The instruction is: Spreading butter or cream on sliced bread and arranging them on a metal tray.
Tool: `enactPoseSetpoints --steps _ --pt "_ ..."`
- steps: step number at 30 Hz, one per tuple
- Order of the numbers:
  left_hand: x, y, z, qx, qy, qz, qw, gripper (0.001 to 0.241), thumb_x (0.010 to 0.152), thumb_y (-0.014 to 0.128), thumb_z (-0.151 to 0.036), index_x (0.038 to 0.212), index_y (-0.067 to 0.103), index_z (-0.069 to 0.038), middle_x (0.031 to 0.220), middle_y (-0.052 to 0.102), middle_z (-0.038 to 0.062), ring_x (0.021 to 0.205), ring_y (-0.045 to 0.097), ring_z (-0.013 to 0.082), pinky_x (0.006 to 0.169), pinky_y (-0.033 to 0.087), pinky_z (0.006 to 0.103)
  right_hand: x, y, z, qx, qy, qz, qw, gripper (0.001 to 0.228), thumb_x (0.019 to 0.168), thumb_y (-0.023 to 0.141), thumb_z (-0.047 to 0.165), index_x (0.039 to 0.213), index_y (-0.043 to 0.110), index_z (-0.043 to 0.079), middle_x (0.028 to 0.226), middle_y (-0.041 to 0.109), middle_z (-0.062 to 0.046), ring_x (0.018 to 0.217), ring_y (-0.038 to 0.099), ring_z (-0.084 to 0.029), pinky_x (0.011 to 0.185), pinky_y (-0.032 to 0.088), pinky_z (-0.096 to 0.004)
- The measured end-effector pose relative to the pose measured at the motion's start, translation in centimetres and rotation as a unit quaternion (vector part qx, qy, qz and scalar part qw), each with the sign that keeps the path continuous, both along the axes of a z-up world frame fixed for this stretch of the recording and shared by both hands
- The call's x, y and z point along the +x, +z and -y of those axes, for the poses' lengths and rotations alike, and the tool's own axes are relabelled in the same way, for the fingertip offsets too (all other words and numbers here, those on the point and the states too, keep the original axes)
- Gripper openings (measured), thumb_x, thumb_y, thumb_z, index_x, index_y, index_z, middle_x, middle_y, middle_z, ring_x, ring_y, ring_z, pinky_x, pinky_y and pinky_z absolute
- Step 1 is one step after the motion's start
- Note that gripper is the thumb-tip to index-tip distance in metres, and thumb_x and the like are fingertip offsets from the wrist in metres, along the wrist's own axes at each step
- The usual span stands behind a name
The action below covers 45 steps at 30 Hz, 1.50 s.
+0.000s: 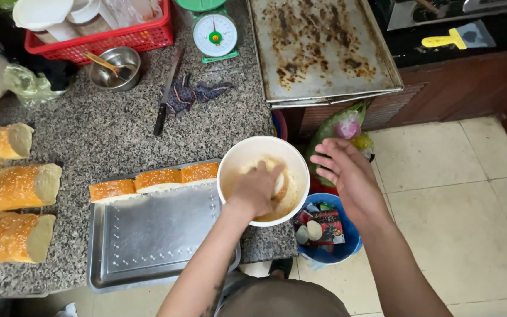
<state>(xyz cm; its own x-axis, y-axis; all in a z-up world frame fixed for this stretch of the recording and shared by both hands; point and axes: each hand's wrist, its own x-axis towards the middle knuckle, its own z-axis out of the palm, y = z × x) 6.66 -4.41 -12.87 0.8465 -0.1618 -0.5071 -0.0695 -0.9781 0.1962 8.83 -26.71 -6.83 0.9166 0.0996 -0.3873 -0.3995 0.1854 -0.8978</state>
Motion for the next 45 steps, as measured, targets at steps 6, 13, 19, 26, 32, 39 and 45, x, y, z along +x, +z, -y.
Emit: enactPoseSetpoints --steps 6,13,19,26,32,39,45 --pt "-1.9 7.8 -2.4 -0.082 0.06 0.028 0.994 0.097 0.097 0.09 -0.038 0.18 0.042 -0.029 0.159 0.056 0.022 0.149 0.063 0.0498 0.119 0.056 0.0663 0.3 -0.2 0.3 0.002 0.002 0.021 1.0 0.04 0.12 0.06 0.028 0.152 0.06 0.003 0.146 0.068 -0.02 0.14 0.073 -0.041 0.119 0.053 -0.055" --pt "-4.6 5.3 -8.1 -0.708 0.21 0.094 0.668 0.1 0.087 0.065 0.004 0.182 0.037 -0.01 0.177 0.043 0.037 0.163 0.039 0.0623 0.131 0.037 0.0756 -0.3 0.1 -1.8 -0.072 0.09 0.128 0.985 0.035 0.118 0.066 0.024 0.147 0.071 0.003 0.137 0.078 -0.024 0.125 0.079 -0.04 0.111 0.057 -0.053" --pt "-5.1 4.4 -8.4 -0.806 0.216 0.045 0.549 0.107 0.079 0.057 0.002 0.183 0.036 -0.009 0.177 0.036 0.036 0.158 0.043 0.0638 0.129 0.043 0.076 -0.3 -1.0 -4.3 -0.063 0.161 0.251 0.952 0.027 0.112 0.074 0.012 0.139 0.077 0.008 0.125 0.087 -0.015 0.107 0.086 -0.026 0.099 0.067 -0.045" --pt "-5.1 3.1 -8.6 -0.808 0.158 0.012 0.568 0.111 0.08 0.065 -0.001 0.186 0.033 -0.009 0.165 0.055 0.033 0.147 0.061 0.0498 0.118 0.057 0.0652 1.2 -2.6 -6.3 -0.021 0.134 0.232 0.963 0.025 0.113 0.076 0.012 0.136 0.08 0.004 0.109 0.088 -0.011 0.088 0.083 -0.016 0.085 0.071 -0.033" --pt "-5.0 2.0 -9.3 -0.815 0.149 0.012 0.56 0.11 0.081 0.065 -0.002 0.185 0.032 -0.007 0.163 0.057 0.036 0.142 0.066 0.0494 0.114 0.06 0.0641 1.3 -0.6 -5.3 -0.081 0.091 0.283 0.951 0.015 0.112 0.078 0.009 0.124 0.084 0.003 0.102 0.089 -0.011 0.081 0.081 -0.015 0.08 0.071 -0.034" --pt "-5.0 1.6 -8.8 -0.836 0.16 0.012 0.525 0.109 0.083 0.063 -0.003 0.187 0.03 -0.008 0.164 0.057 0.034 0.141 0.067 0.0468 0.116 0.06 0.0597 -0.5 4.6 -4.5 -0.059 0.108 0.304 0.945 0.015 0.111 0.081 0.012 0.119 0.086 0.001 0.085 0.08 -0.009 0.081 0.069 -0.01 0.076 0.065 -0.028" --pt "-5.3 2.7 -7.4 -0.839 0.145 0.021 0.524 0.107 0.082 0.063 -0.003 0.185 0.033 -0.007 0.17 0.05 0.034 0.139 0.067 0.0463 0.116 0.062 0.0594 -0.4 4.5 -6.6 -0.128 0.168 0.438 0.874 0.008 0.107 0.085 0.013 0.111 0.087 0.008 0.134 0.069 -0.012 0.12 0.069 -0.026 0.104 0.06 -0.04"
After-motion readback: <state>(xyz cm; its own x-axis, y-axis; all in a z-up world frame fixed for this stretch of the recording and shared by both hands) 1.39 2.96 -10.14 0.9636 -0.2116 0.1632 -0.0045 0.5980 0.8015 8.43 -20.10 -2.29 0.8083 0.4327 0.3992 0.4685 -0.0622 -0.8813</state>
